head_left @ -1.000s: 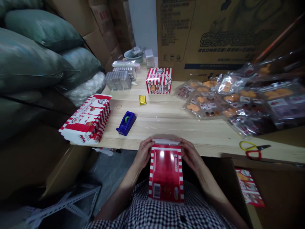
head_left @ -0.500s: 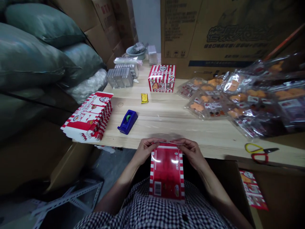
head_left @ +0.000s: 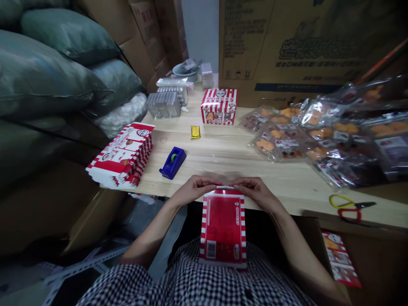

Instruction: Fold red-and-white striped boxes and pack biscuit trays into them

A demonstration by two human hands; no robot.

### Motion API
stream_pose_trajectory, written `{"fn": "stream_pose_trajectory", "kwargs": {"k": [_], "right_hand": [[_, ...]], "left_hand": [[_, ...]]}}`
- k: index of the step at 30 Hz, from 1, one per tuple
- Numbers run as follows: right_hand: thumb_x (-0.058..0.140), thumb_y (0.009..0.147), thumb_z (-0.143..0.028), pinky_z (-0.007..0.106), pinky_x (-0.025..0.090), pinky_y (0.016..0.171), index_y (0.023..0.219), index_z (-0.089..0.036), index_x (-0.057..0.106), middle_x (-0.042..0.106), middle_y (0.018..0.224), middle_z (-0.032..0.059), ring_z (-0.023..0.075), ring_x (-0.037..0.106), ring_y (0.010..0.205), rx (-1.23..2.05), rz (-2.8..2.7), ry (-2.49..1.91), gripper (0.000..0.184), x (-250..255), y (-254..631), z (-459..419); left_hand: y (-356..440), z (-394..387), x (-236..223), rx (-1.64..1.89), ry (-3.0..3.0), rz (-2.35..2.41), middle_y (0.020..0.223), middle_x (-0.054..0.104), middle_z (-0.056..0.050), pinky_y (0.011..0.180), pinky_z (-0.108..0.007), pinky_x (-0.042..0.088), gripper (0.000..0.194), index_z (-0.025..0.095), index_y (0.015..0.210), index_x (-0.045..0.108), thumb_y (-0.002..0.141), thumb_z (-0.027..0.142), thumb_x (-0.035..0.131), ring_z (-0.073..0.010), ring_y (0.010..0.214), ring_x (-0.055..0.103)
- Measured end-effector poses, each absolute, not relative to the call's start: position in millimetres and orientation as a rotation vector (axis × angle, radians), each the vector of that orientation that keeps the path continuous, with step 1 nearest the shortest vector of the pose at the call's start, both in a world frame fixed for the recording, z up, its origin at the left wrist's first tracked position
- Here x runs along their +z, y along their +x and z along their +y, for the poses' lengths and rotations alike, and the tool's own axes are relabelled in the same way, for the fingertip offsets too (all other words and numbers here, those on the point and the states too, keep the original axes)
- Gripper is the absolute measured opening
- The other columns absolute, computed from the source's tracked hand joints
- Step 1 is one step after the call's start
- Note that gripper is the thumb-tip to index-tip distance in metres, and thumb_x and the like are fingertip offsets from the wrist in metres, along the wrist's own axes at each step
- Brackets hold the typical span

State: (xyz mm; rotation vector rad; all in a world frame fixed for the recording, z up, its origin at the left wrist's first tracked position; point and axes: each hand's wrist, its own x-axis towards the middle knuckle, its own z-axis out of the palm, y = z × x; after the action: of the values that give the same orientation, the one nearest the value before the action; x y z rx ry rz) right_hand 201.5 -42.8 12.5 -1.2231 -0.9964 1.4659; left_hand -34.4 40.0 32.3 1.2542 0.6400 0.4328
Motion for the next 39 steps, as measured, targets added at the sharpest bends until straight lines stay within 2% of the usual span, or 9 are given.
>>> {"fn": "stream_pose_trajectory", "kwargs": {"k": [6, 11, 15, 19, 22, 26, 32, 36, 39], "right_hand": [[0.082, 0.073, -0.037, 0.033, 0.057, 0.075, 0.087, -0.022, 0.081, 0.08, 0.085, 0.0037, 0.0186, 0.072, 0.074, 1.496, -1.021, -1.193, 0.021, 0, 203, -40], [0.083, 0.073, -0.031, 0.028, 0.056, 0.071, 0.083, -0.022, 0.081, 0.079, 0.08, 0.0016, 0.0154, 0.07, 0.072, 1.541, -1.048, -1.179, 0.014, 2, 205, -37], [0.083, 0.073, -0.03, 0.026, 0.053, 0.067, 0.082, -0.02, 0.079, 0.078, 0.077, 0.0004, 0.0126, 0.067, 0.066, 1.611, -1.076, -1.172, 0.014, 8, 208, -32], [0.082, 0.074, -0.029, 0.024, 0.051, 0.067, 0.087, -0.02, 0.079, 0.078, 0.079, -0.0005, 0.011, 0.067, 0.067, 1.69, -1.1, -1.152, 0.015, 14, 210, -28], [0.081, 0.074, -0.03, 0.025, 0.052, 0.069, 0.09, -0.02, 0.079, 0.078, 0.083, 0.0006, 0.0123, 0.068, 0.069, 1.726, -1.112, -1.156, 0.019, 16, 211, -26], [0.083, 0.072, -0.032, 0.026, 0.052, 0.07, 0.089, -0.019, 0.079, 0.078, 0.084, 0.0018, 0.0129, 0.068, 0.069, 1.771, -1.095, -1.159, 0.022, 15, 209, -24], [0.089, 0.063, -0.032, 0.024, 0.047, 0.065, 0.08, -0.017, 0.077, 0.075, 0.074, -0.0001, 0.0107, 0.064, 0.063, 1.822, -1.019, -1.175, 0.025, 11, 205, -21], [0.087, 0.067, -0.034, 0.024, 0.046, 0.066, 0.08, -0.019, 0.078, 0.074, 0.072, -0.0014, 0.01, 0.062, 0.064, 1.759, -1.034, -1.188, 0.022, 14, 203, -30], [0.083, 0.073, -0.035, 0.024, 0.046, 0.067, 0.082, -0.021, 0.078, 0.074, 0.074, -0.0021, 0.0102, 0.063, 0.066, 1.702, -1.022, -1.174, 0.018, 19, 201, -44]], "left_hand": [[-33, 41, 22, 0.446, 1.28, 0.645, 0.093, 0.079, -0.009, 0.072, -0.029, 0.056, 0.022, 0.02, 0.1, 0.08, 0.079, 0.024, 0.075, -0.0203, 0.079, 0.074], [-32, 44, 30, 0.386, 1.293, 0.68, 0.09, 0.08, -0.01, 0.068, -0.027, 0.056, 0.021, 0.018, 0.096, 0.081, 0.075, 0.021, 0.077, -0.0184, 0.072, 0.073], [-32, 52, 37, 0.333, 1.363, 0.617, 0.092, 0.08, -0.01, 0.07, -0.029, 0.057, 0.02, 0.02, 0.096, 0.081, 0.076, 0.022, 0.076, -0.0198, 0.074, 0.073], [-33, 61, 40, 0.314, 1.459, 0.553, 0.09, 0.08, -0.01, 0.069, -0.032, 0.058, 0.02, 0.021, 0.095, 0.081, 0.075, 0.025, 0.076, -0.0217, 0.074, 0.074], [-33, 67, 38, 0.266, 1.495, 0.52, 0.095, 0.079, -0.01, 0.074, -0.034, 0.059, 0.021, 0.022, 0.097, 0.08, 0.078, 0.027, 0.074, -0.0223, 0.079, 0.074], [-31, 72, 32, 0.135, 1.461, 0.552, 0.099, 0.079, -0.009, 0.08, -0.031, 0.056, 0.023, 0.021, 0.102, 0.079, 0.081, 0.028, 0.072, -0.0188, 0.081, 0.073], [-26, 73, 32, 0.08, 1.39, 0.667, 0.086, 0.079, -0.006, 0.073, -0.023, 0.052, 0.022, 0.016, 0.094, 0.08, 0.075, 0.025, 0.079, -0.0113, 0.069, 0.067], [-30, 64, 38, 0.105, 1.416, 0.671, 0.084, 0.079, -0.006, 0.07, -0.023, 0.051, 0.02, 0.015, 0.092, 0.08, 0.076, 0.026, 0.078, -0.0117, 0.068, 0.066], [-35, 54, 44, 0.143, 1.447, 0.653, 0.088, 0.079, -0.006, 0.074, -0.025, 0.052, 0.022, 0.015, 0.099, 0.079, 0.082, 0.028, 0.073, -0.0136, 0.073, 0.068]]}}
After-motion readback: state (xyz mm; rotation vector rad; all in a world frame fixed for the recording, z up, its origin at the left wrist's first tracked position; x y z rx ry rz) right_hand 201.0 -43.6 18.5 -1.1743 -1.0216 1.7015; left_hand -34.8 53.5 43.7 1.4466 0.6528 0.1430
